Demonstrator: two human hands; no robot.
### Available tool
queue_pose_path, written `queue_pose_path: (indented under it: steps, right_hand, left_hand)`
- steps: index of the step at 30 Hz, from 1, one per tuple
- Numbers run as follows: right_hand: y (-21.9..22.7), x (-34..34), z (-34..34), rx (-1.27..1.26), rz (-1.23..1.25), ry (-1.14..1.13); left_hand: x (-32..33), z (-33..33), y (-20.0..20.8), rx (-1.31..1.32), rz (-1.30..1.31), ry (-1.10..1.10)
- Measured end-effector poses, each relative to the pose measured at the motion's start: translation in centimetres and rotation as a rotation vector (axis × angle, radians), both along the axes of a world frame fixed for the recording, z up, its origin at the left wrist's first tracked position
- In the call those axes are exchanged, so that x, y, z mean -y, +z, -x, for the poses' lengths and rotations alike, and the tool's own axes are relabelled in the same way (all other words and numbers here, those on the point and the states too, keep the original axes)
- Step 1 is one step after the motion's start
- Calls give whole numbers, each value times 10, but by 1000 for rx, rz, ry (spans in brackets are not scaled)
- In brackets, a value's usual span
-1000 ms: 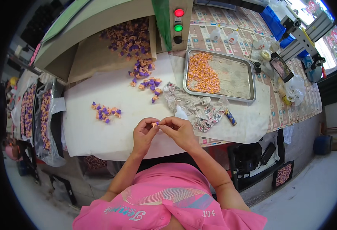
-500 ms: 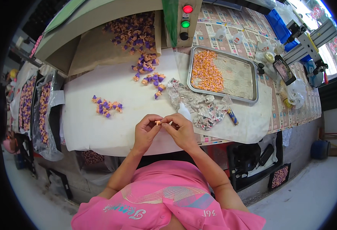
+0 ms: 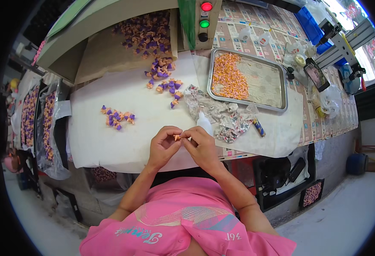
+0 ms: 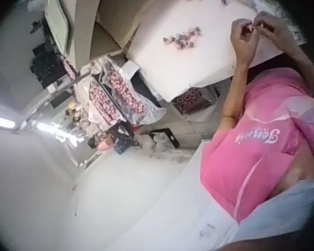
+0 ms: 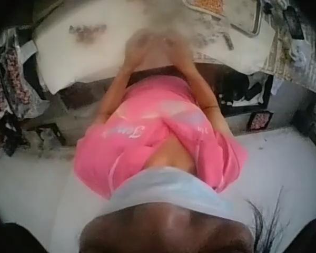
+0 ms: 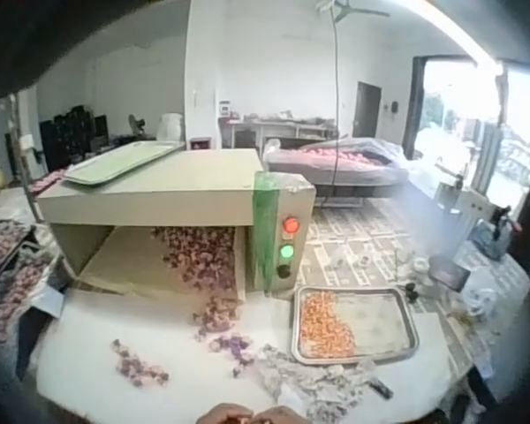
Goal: Assembling small purple and orange plastic components using glue at a workstation.
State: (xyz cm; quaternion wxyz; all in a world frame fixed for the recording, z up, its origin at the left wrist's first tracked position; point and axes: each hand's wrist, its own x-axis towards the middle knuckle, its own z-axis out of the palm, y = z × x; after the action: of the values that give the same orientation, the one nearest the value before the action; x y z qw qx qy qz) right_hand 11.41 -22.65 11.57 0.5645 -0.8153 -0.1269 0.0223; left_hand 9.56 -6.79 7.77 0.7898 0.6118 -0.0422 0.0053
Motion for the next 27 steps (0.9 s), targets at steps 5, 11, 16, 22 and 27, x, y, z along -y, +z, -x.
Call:
queue_pose_path:
  steps: [5, 11, 16, 22, 27]
  right_hand:
    - [-3, -3, 4, 13, 8, -19]
    - [-7, -3, 7, -89, -31, -64]
    - [-12, -3, 9, -214, -87, -82]
    - [-24, -6, 11, -246, -195, -111]
    - [-23, -7, 11, -325, -270, -104]
  left_hand:
    - [1, 0, -6, 9, 0, 16]
    - [1, 2, -11, 25, 13, 16]
    - [0, 3, -12, 25, 14, 21]
    - [-2, 3, -12, 14, 44, 12]
    - [-4, 3, -16, 31, 37, 5]
